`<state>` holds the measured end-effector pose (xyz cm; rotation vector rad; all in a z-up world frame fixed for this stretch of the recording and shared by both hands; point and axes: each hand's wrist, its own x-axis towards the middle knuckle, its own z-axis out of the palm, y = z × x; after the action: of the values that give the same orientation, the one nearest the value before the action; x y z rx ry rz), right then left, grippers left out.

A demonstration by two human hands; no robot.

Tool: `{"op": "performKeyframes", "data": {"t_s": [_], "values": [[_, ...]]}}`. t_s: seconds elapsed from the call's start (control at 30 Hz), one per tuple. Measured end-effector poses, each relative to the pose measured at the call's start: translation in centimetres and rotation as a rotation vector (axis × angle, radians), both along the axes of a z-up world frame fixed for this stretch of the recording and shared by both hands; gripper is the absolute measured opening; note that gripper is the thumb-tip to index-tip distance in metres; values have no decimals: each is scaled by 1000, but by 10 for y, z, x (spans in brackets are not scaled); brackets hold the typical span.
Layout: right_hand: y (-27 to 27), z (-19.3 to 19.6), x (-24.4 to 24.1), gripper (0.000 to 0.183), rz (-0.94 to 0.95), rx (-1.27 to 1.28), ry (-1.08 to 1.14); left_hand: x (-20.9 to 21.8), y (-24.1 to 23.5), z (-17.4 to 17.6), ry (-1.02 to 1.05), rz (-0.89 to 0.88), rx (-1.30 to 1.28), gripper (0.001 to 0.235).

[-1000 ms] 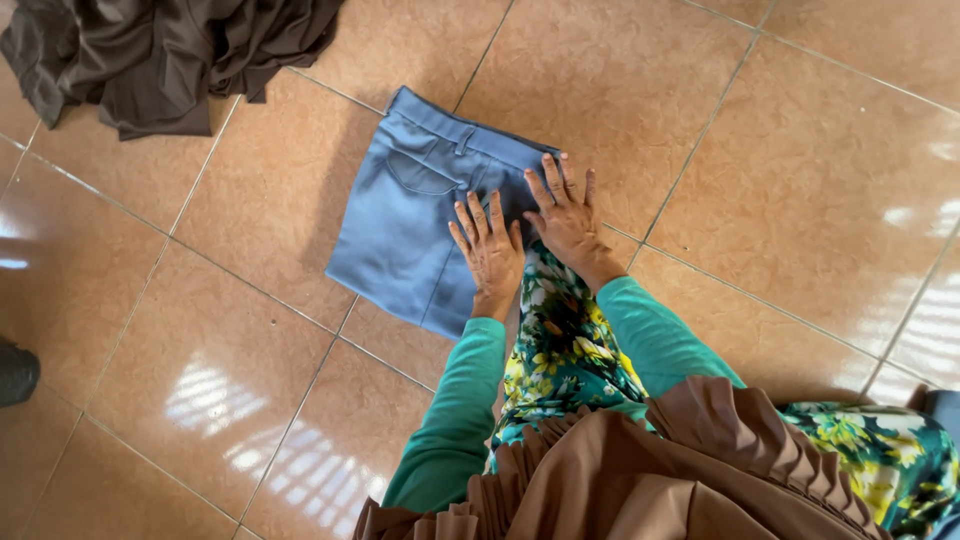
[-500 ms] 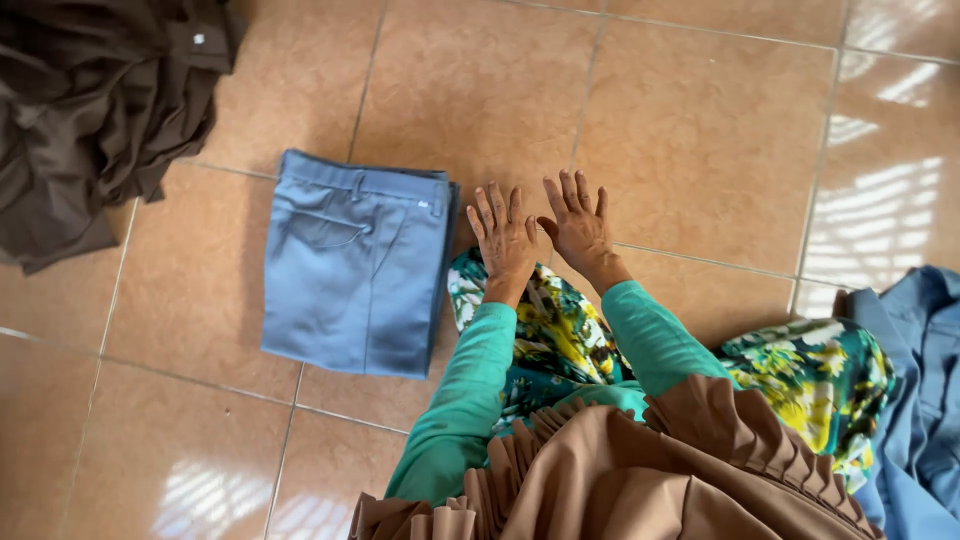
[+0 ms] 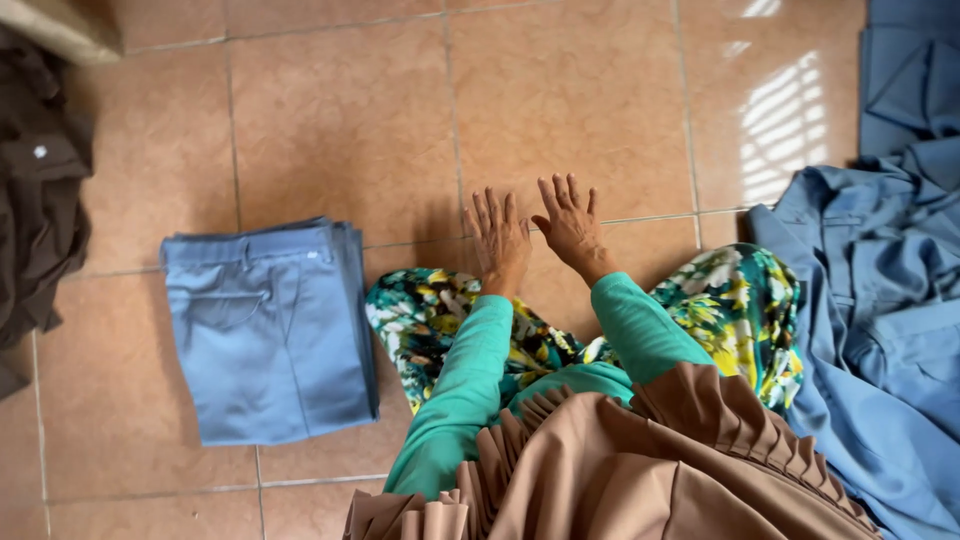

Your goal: The person sits on the floor and folds a pair of blue trousers by hand. They smooth the fabric, fold the legs together, and then fold the garment into a compact rectangle before placing it on a growing stack of folded trousers.

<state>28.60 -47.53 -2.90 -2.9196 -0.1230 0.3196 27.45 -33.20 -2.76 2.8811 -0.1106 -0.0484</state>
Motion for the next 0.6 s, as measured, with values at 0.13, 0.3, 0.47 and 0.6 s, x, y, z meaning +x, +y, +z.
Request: {"op": "performKeyframes", "data": {"t_s": [0.13, 0.3, 0.47, 0.6], "values": [[-30, -7, -6, 75, -71, -7, -3, 6, -22, -9, 43, -71, -45, 59], [-87, 4, -19, 73, -186, -20, -33, 12, -78, 0, 19, -173, -11, 57], [-183, 27, -69, 72, -379, -69, -71, -3, -188, 10, -35, -452, -31, 58], [-257, 23, -125, 73, -581, -54, -191, -37, -275, 27, -141, -694, -90, 61]]}}
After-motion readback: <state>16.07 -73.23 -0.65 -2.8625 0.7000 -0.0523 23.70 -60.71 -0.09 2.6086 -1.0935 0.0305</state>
